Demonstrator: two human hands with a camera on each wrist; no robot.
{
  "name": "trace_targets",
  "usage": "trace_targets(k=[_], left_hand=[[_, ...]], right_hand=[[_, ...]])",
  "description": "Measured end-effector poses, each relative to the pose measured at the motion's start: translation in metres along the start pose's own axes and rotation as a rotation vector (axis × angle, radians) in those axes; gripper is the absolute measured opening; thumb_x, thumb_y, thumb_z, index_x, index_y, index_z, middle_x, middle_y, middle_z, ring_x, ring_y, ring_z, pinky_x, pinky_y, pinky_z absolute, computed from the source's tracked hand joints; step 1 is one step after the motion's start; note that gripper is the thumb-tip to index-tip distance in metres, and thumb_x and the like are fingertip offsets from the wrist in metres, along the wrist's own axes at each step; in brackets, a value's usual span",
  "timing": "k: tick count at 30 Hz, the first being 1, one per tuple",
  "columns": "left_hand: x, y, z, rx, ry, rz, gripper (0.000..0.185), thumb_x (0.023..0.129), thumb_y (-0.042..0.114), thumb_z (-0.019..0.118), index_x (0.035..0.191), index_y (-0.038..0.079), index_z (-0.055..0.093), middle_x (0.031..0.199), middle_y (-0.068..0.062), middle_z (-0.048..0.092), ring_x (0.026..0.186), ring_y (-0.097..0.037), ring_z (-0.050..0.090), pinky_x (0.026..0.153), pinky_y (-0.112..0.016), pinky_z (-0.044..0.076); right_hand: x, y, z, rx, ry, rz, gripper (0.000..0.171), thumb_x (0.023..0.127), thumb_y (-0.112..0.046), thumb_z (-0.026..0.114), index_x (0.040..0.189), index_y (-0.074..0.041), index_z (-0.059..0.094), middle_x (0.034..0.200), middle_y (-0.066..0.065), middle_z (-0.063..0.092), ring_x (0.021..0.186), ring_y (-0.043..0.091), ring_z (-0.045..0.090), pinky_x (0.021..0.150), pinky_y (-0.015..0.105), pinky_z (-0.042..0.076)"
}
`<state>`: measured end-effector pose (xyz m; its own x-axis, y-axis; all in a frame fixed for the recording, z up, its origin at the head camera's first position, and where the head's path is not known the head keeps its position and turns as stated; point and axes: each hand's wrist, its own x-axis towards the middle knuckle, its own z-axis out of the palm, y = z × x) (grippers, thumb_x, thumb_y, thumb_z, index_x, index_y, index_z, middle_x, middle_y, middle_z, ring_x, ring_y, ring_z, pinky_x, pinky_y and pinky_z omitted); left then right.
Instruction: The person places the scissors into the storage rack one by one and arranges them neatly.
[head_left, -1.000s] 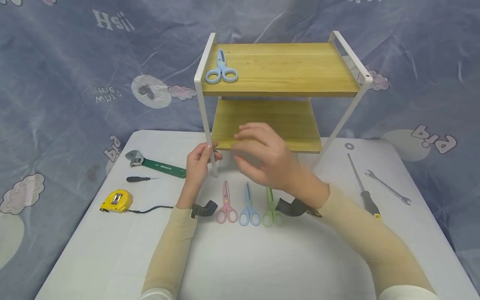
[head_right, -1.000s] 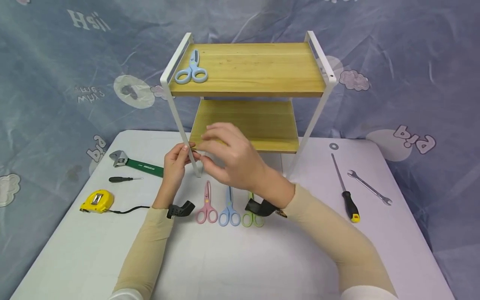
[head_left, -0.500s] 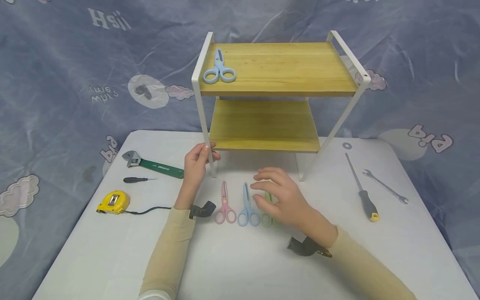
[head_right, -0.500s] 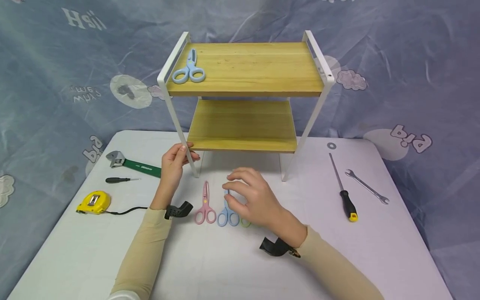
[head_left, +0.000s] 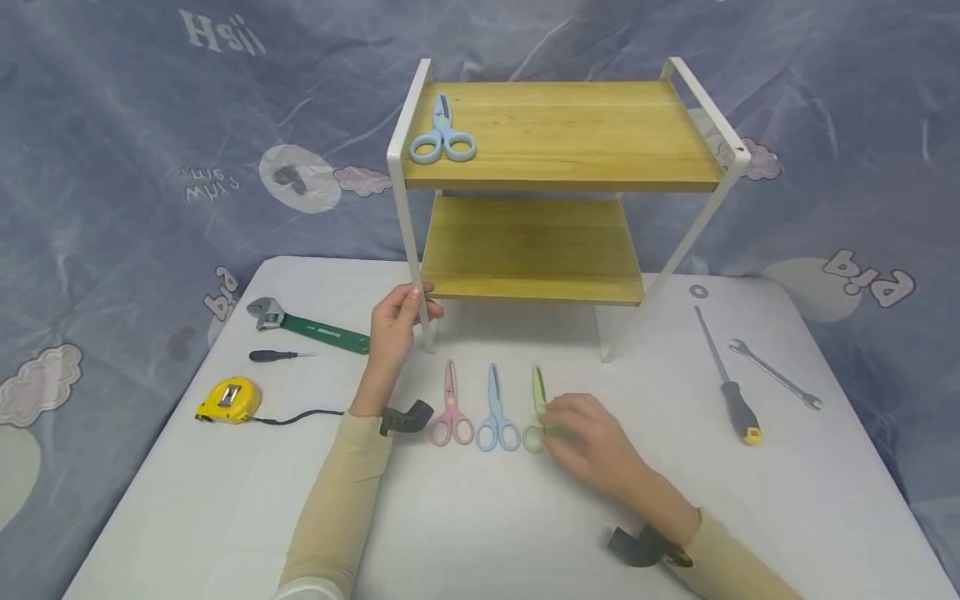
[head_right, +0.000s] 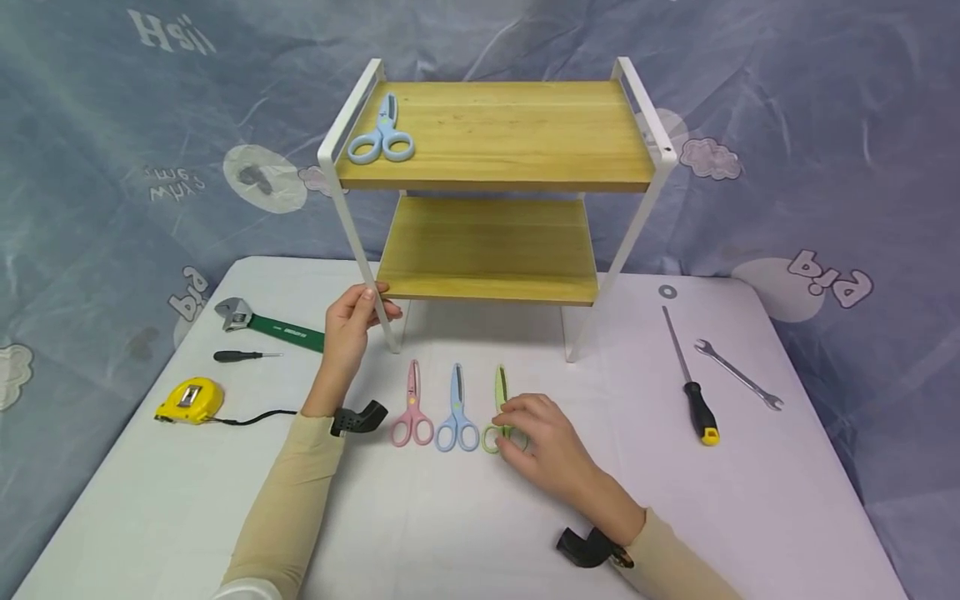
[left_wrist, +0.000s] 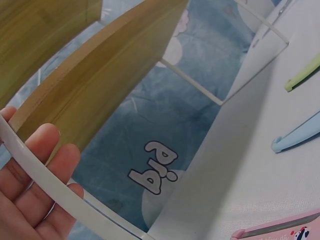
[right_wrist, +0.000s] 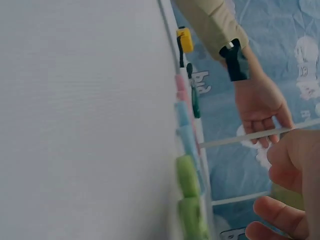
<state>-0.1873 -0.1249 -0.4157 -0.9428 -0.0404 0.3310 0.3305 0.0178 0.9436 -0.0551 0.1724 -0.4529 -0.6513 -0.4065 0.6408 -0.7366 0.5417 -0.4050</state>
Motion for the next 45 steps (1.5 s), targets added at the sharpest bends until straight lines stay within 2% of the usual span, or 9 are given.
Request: trace_targets(k=[7,13,18,22,26,32,37,42,45], left_hand=[[0.001,-0.002,0.000,0.007,0.001,0.008,0.030,0.108,0.014,0.048,0.116,-0.007,0.067,0.082,-0.008,0.076,0.081,-0.008,0.072,0.083,-0.024,0.058],[0.000,-0.003,0.002,0.004,0.007,0.019,0.029,0.107,0.015,0.049,0.115,-0.007,0.067,0.079,-0.001,0.075,0.079,-0.003,0.072,0.082,-0.024,0.057],[0.000,-0.002,0.003,0.007,-0.002,0.012,0.030,0.108,0.017,0.049,0.117,-0.006,0.067,0.080,-0.002,0.076,0.081,-0.004,0.071,0.083,-0.025,0.057],[0.001,-0.002,0.002,0.018,0.001,0.012,0.030,0.108,0.016,0.049,0.117,-0.006,0.067,0.082,-0.008,0.077,0.081,-0.005,0.071,0.083,-0.024,0.056],[0.001,-0.002,0.001,0.019,0.005,0.024,0.029,0.108,0.014,0.049,0.116,-0.007,0.067,0.082,-0.012,0.076,0.080,-0.005,0.071,0.082,-0.024,0.057],[0.000,-0.001,0.001,0.008,0.006,0.027,0.030,0.108,0.014,0.049,0.115,-0.008,0.067,0.080,-0.001,0.076,0.080,-0.008,0.073,0.083,-0.027,0.059],[0.000,-0.001,0.000,0.015,0.009,0.033,0.030,0.107,0.014,0.049,0.115,-0.008,0.067,0.079,0.000,0.076,0.080,-0.012,0.074,0.082,-0.026,0.059],[0.000,-0.001,0.001,0.007,0.007,0.043,0.030,0.107,0.014,0.048,0.114,-0.009,0.066,0.077,0.006,0.075,0.079,-0.008,0.072,0.082,-0.024,0.059],[-0.001,-0.001,0.001,0.012,0.005,0.040,0.029,0.107,0.014,0.048,0.115,-0.008,0.066,0.078,0.004,0.075,0.079,-0.005,0.071,0.083,-0.025,0.059]], right_hand=[[-0.031,0.011,0.002,-0.044,-0.048,0.148,0.032,0.069,-0.004,0.082,0.099,-0.012,0.076,0.108,0.006,0.071,0.104,0.026,0.065,0.097,0.025,0.049],[-0.040,0.021,0.005,-0.020,-0.065,0.223,0.034,0.069,-0.007,0.085,0.102,-0.013,0.076,0.114,0.006,0.071,0.110,0.028,0.065,0.104,0.019,0.043],[-0.043,0.023,0.006,-0.025,-0.088,0.243,0.038,0.067,-0.010,0.087,0.103,-0.014,0.077,0.119,0.010,0.071,0.114,0.033,0.064,0.101,0.037,0.047],[-0.043,0.024,0.007,-0.021,-0.108,0.224,0.040,0.067,-0.011,0.087,0.105,-0.015,0.077,0.123,0.013,0.070,0.118,0.037,0.062,0.099,0.050,0.045],[-0.043,0.024,0.008,-0.022,-0.122,0.217,0.040,0.067,-0.010,0.087,0.106,-0.015,0.077,0.125,0.014,0.070,0.120,0.038,0.061,0.099,0.053,0.044],[-0.042,0.022,0.008,-0.011,-0.162,0.244,0.040,0.069,-0.011,0.087,0.108,-0.017,0.077,0.128,0.012,0.069,0.123,0.037,0.059,0.101,0.056,0.043],[-0.042,0.021,0.007,-0.031,-0.212,0.244,0.040,0.072,-0.014,0.086,0.111,-0.018,0.077,0.132,0.011,0.068,0.128,0.039,0.056,0.101,0.061,0.043],[-0.041,0.020,0.006,-0.053,-0.257,0.256,0.036,0.076,-0.015,0.084,0.111,-0.020,0.078,0.135,0.011,0.067,0.131,0.040,0.055,0.101,0.062,0.042],[-0.041,0.020,0.006,-0.060,-0.261,0.254,0.034,0.077,-0.014,0.084,0.111,-0.020,0.078,0.135,0.011,0.067,0.131,0.041,0.055,0.101,0.063,0.042]])
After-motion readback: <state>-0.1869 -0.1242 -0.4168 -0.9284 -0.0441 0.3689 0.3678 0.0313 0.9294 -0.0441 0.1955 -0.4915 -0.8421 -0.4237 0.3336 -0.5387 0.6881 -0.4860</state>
